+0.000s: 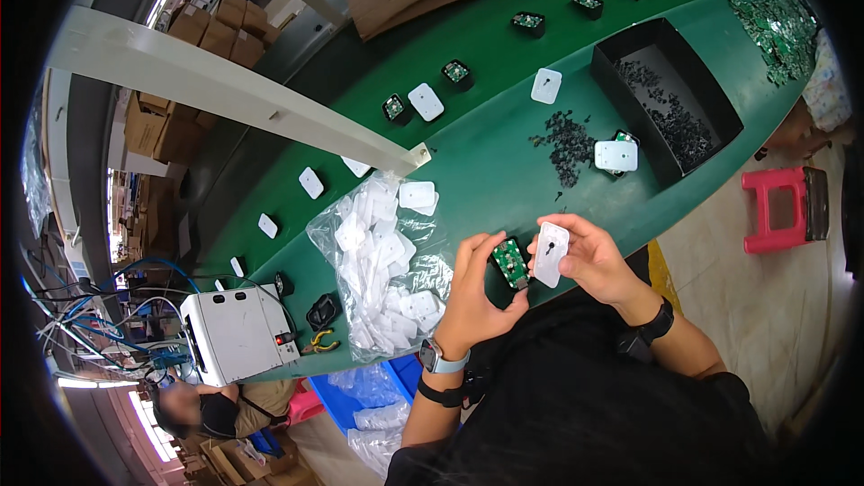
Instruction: The person assembles small electronic devices by inserting circuit boards into white plastic casings and securing them with screws. They repeatedly pick up a casing, insert a board, add screws, and place the finished unit on the table.
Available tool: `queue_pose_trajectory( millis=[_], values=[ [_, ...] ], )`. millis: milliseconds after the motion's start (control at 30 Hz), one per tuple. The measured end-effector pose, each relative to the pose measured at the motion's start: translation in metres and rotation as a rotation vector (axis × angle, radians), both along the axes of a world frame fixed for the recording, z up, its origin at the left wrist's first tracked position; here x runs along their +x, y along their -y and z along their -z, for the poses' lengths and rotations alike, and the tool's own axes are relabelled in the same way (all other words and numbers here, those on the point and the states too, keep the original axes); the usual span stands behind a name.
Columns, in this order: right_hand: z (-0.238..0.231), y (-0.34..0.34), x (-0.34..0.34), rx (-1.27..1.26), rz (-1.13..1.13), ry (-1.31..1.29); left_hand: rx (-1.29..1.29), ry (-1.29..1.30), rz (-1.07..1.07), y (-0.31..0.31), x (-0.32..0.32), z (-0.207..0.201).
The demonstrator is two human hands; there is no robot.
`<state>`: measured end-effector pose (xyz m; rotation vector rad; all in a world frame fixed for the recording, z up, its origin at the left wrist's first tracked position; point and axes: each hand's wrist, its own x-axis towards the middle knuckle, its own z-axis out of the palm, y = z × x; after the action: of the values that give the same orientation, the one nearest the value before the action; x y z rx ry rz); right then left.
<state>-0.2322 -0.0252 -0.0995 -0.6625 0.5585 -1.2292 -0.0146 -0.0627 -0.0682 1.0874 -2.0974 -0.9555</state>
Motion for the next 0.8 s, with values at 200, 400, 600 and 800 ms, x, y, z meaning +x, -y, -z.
queue_pose_trajectory(
  millis=[200, 400, 600, 800],
  values=[
    [-0.022, 0.002, 0.002, -0.038, -0.05, -0.021, -0.08, -0.227, -0.01, -0.006, 0.004, -0.01],
    [-0.039, 0.002, 0.004, -0.001, 0.014, -0.206, -0.198, -0.221, 0.029, -0.004, 0.005, -0.02],
    [-0.05, 0.001, 0.01, -0.054, 0.059, -0.458, -0.308, -0.06, 0.069, -0.002, -0.003, -0.038],
    [-0.055, 0.0, 0.009, -0.097, 0.077, -0.475, -0.381, -0.064, 0.087, -0.002, -0.007, -0.043]
  ],
)
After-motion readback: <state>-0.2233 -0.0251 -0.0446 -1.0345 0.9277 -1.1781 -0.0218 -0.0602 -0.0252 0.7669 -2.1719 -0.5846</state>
